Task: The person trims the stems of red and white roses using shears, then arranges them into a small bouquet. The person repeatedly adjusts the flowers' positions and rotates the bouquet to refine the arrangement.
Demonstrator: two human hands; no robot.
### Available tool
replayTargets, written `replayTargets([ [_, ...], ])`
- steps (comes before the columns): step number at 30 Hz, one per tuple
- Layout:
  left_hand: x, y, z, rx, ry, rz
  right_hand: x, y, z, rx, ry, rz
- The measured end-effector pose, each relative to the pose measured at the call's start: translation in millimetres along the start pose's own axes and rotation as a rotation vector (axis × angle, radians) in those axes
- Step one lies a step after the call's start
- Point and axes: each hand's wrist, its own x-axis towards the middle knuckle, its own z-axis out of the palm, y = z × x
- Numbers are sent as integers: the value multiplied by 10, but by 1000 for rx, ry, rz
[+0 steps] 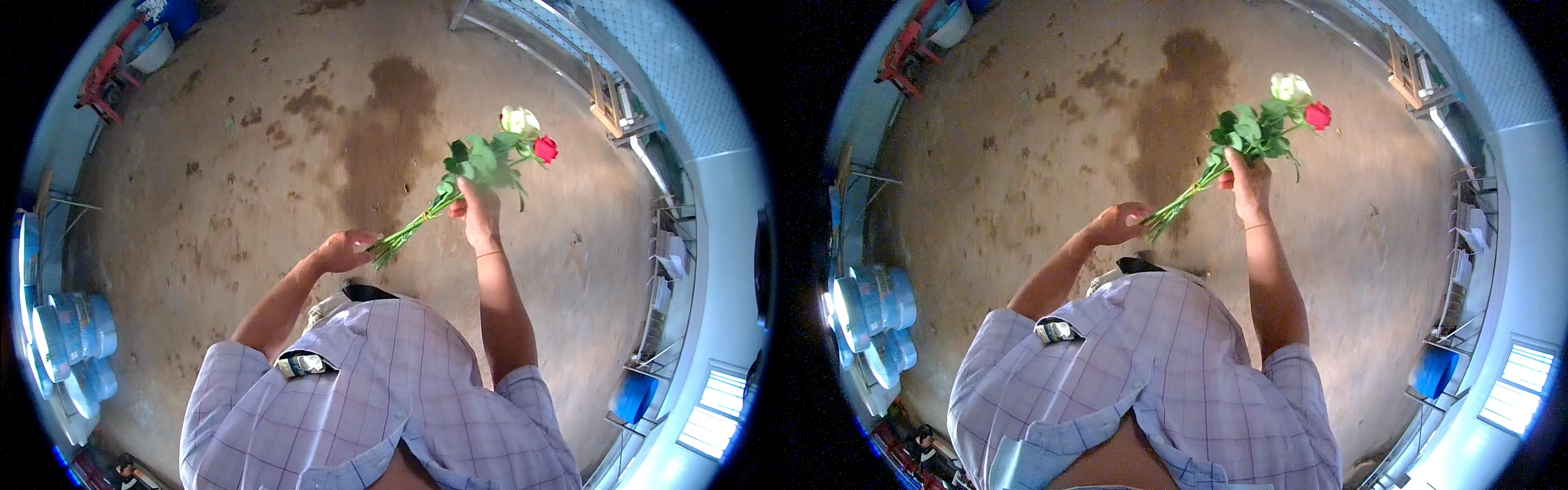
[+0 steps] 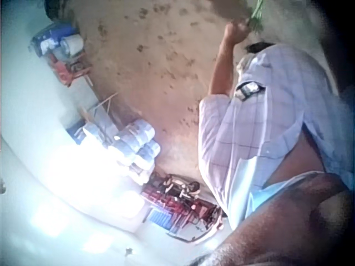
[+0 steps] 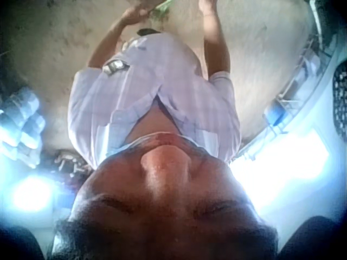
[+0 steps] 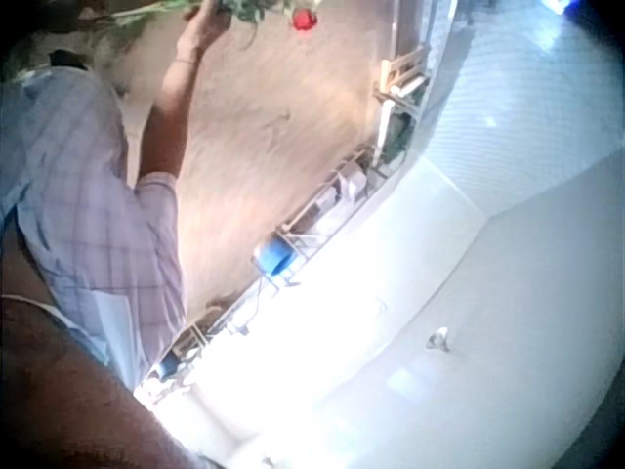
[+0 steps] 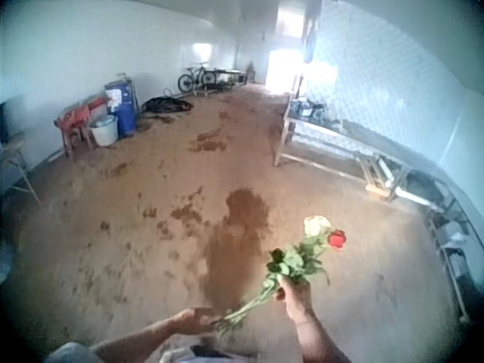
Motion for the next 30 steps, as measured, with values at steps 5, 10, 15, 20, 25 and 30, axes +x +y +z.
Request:
replayTargets([
  [5,-6,172,-84,-227,-55,121,10,78,-214,55,95,-7],
  [10,123,658,-68,312,49,184,-79,38,-278,56,132,-125],
  [15,410,901,245,362,67,-74,-318,-88,-316,-18,116,-243],
  [20,681,671,557,437,230,15,-558,5,-368,-378,91,-621],
  [25,966,465,907,381,351,344,-728,452,-562,-425,-179,-535],
  [30,1197,456,1224,150,282,329,-709,635,-782,-206,-533,-499],
])
